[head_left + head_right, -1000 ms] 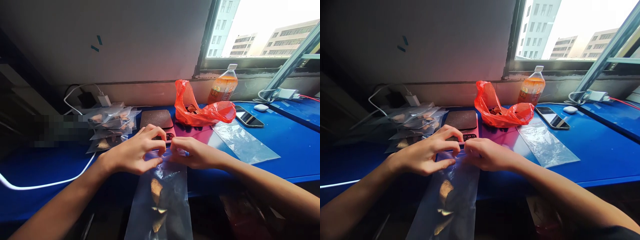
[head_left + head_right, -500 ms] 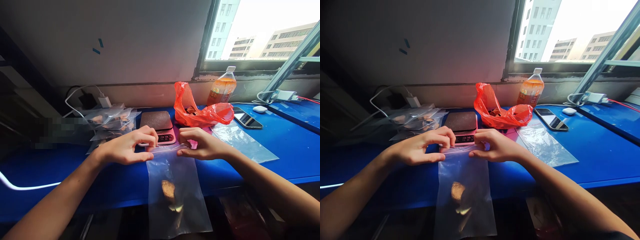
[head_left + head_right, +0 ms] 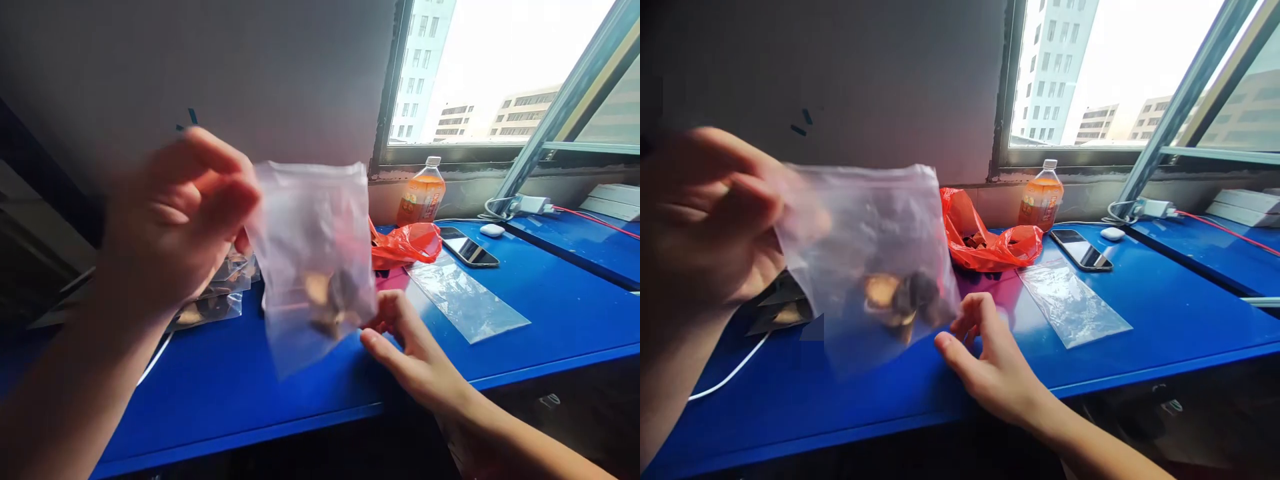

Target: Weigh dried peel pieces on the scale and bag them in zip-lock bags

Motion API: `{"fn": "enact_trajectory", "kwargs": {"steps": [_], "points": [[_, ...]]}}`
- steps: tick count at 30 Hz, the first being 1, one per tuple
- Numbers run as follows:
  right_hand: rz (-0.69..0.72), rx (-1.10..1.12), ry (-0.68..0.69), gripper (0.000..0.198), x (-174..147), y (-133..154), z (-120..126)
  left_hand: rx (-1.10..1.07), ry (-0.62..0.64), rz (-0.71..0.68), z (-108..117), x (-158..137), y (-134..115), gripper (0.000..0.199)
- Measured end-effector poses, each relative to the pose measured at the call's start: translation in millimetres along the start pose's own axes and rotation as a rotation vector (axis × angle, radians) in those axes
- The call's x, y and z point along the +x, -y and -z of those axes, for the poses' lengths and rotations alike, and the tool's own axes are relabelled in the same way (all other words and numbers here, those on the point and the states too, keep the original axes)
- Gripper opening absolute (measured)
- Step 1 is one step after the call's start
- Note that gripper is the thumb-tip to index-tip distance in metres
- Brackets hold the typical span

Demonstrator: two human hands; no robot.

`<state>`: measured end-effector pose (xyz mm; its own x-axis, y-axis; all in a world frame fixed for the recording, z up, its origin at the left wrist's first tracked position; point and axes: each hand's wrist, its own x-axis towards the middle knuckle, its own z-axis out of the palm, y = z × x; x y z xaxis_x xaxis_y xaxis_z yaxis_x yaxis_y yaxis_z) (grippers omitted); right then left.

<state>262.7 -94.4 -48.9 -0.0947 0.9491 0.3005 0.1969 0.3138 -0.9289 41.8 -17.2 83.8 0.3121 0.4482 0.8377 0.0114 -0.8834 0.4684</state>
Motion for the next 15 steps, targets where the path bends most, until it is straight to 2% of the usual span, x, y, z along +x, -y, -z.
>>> {"fn": "enact_trajectory", "kwargs": {"steps": [2, 3, 5, 7, 10, 15], "points": [[-0.098, 0.176, 0.180, 0.034, 4.6, -2.2, -4.2, -0.055, -0.117, -0.069, -4.9, 10.5, -3.9, 0.017], [-0.099, 0.272, 0.234, 0.037, 8.9, -2.1, -5.2, -0.070, -0.137, -0.076, -6.7, 14.2, -4.2, 0.016], [-0.031, 0.433, 0.213, 0.037, 18.5, 0.5, -4.8, -0.068, -0.110, -0.062, -9.0, 17.5, -0.2, 0.014], [0.060, 0.466, 0.037, 0.032, 25.4, 5.4, -0.6, -0.056, -0.039, -0.023, -10.3, 15.6, 9.6, 0.014], [0.104, 0.251, -0.255, 0.027, 28.3, 14.6, 15.9, 0.036, 0.111, 0.054, -14.4, 4.4, 28.5, 0.012], [0.158, -0.355, -0.655, 0.026, 27.2, 24.1, 65.3, 0.376, 0.332, 0.269, -26.1, -28.1, 45.8, 0.055]]}}
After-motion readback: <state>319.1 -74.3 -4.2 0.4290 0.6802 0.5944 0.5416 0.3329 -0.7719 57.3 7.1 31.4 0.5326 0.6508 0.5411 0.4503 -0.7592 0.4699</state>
